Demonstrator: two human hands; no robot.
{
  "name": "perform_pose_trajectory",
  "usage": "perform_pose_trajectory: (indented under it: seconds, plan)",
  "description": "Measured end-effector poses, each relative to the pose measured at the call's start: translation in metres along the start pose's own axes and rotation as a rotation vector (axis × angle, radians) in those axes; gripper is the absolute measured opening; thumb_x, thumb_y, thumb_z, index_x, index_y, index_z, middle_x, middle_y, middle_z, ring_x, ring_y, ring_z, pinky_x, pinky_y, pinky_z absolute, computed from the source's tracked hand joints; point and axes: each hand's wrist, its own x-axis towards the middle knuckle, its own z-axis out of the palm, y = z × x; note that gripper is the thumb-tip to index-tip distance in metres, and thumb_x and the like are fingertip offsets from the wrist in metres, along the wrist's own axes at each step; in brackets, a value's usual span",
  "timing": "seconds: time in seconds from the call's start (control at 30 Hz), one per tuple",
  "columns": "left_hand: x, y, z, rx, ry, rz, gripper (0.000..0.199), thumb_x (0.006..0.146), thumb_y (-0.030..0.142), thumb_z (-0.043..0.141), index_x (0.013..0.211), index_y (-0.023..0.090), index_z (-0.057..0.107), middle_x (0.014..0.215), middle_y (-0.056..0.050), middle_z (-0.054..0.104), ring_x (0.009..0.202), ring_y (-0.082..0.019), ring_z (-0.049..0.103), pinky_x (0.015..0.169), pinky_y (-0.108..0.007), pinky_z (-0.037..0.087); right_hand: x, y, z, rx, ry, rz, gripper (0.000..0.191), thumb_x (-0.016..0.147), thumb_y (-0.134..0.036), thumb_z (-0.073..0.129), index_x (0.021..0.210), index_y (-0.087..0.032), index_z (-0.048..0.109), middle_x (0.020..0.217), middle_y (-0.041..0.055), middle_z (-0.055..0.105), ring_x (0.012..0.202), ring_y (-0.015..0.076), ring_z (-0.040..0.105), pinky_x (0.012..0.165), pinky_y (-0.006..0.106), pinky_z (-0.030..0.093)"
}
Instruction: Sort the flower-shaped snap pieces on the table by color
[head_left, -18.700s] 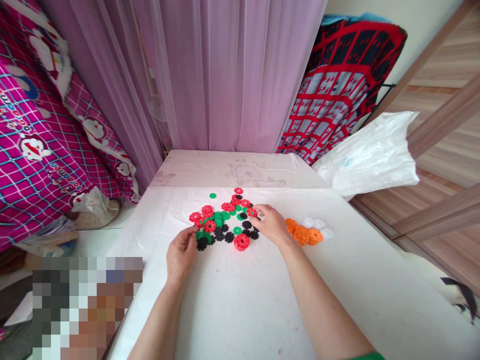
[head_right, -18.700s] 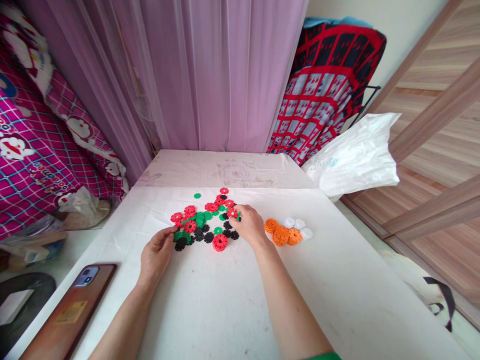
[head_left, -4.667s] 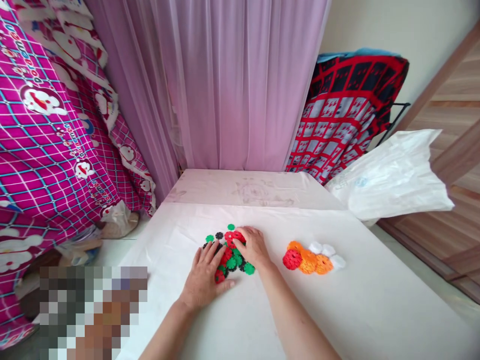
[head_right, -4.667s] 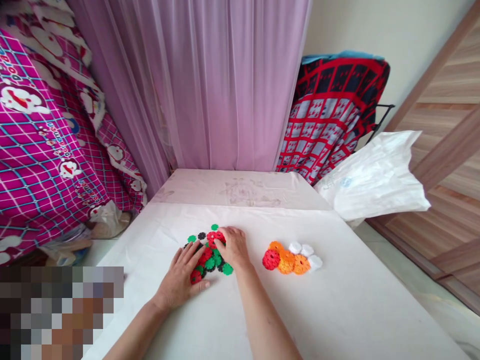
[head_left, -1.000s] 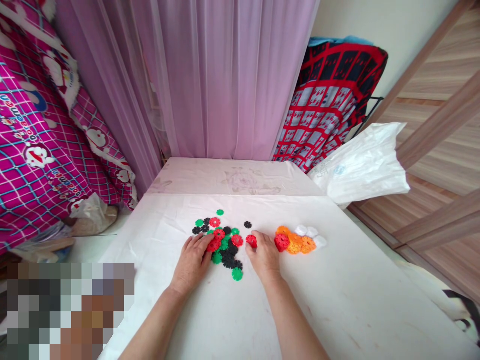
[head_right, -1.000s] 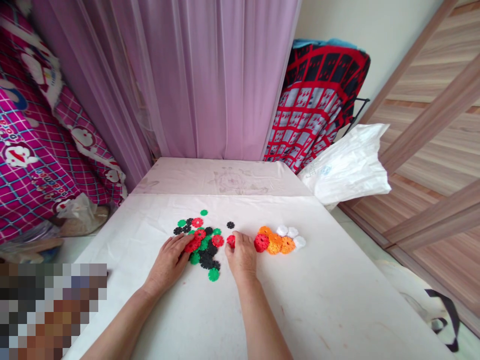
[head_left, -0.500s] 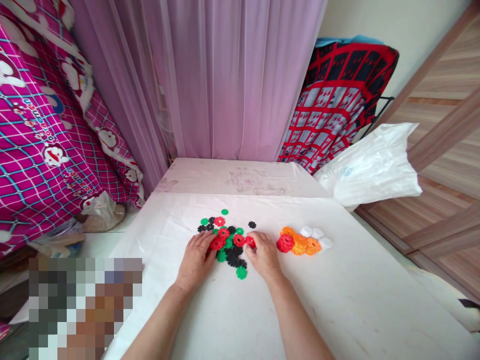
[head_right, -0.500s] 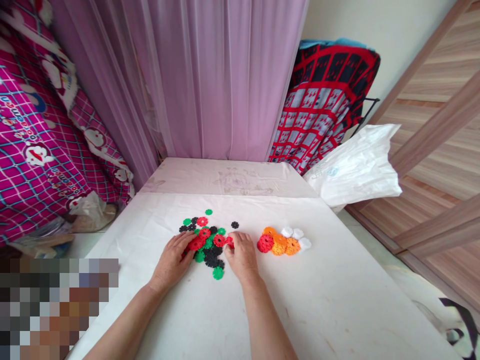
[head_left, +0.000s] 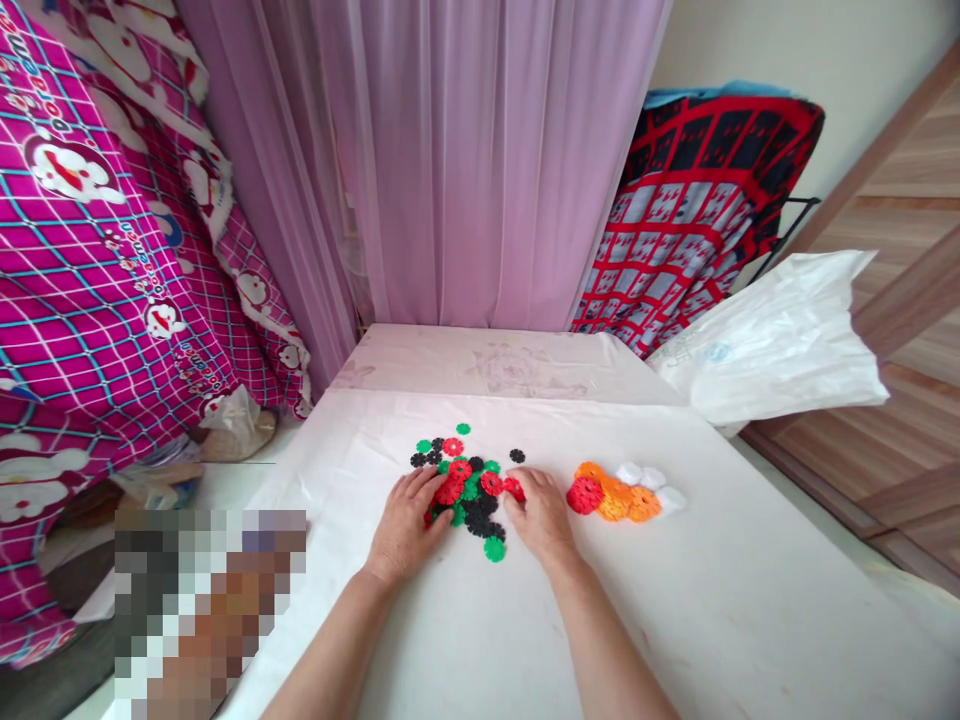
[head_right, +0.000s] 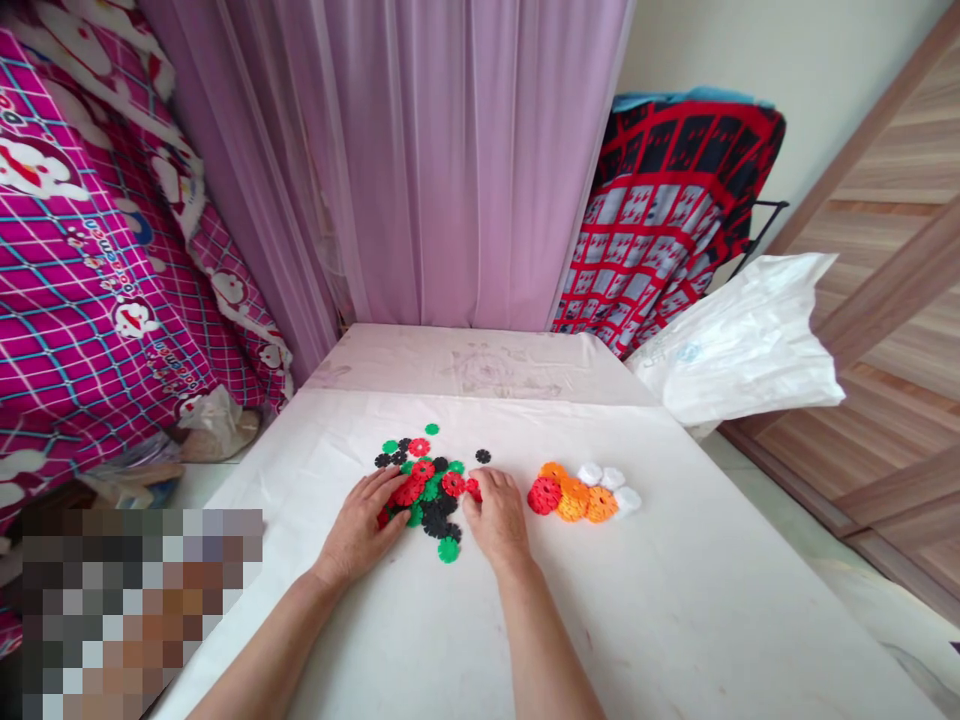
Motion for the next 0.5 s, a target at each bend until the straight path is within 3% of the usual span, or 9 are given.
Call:
perform_pose_trajectory:
  seconds: [0.23, 0.5]
  plan:
    - [0.000, 0.003, 0.000, 0.003, 0.016, -0.013, 0.047, 0.084, 0.032, 0.059, 0.131, 0.024, 0.057, 0.138, -0.010, 0.058, 0.128, -0.028, 0.052, 0.111, -0.054, 0.038, 0.002, -0.006, -0.001, 0.017, 0.075, -0.076, 0.024, 0.086, -0.025, 0.055, 0.106, -0.020, 0.066, 0.108, 0.0077, 0.067, 0.103, 0.0226, 0.056, 0.090, 0.035, 0.043]
    - [0.000, 0.005, 0.000, 0.022, -0.021, -0.032, 0.047, 0.085, 0.034, 0.059, 0.131, 0.022, 0.057, 0.140, -0.010, 0.057, 0.130, -0.028, 0.050, 0.112, -0.053, 0.037, 0.006, -0.021, 0.003, -0.025, -0.020, -0.084, 0.020, 0.085, -0.030, 0.061, 0.103, -0.025, 0.066, 0.102, 0.0047, 0.071, 0.110, 0.0255, 0.053, 0.091, 0.039, 0.038]
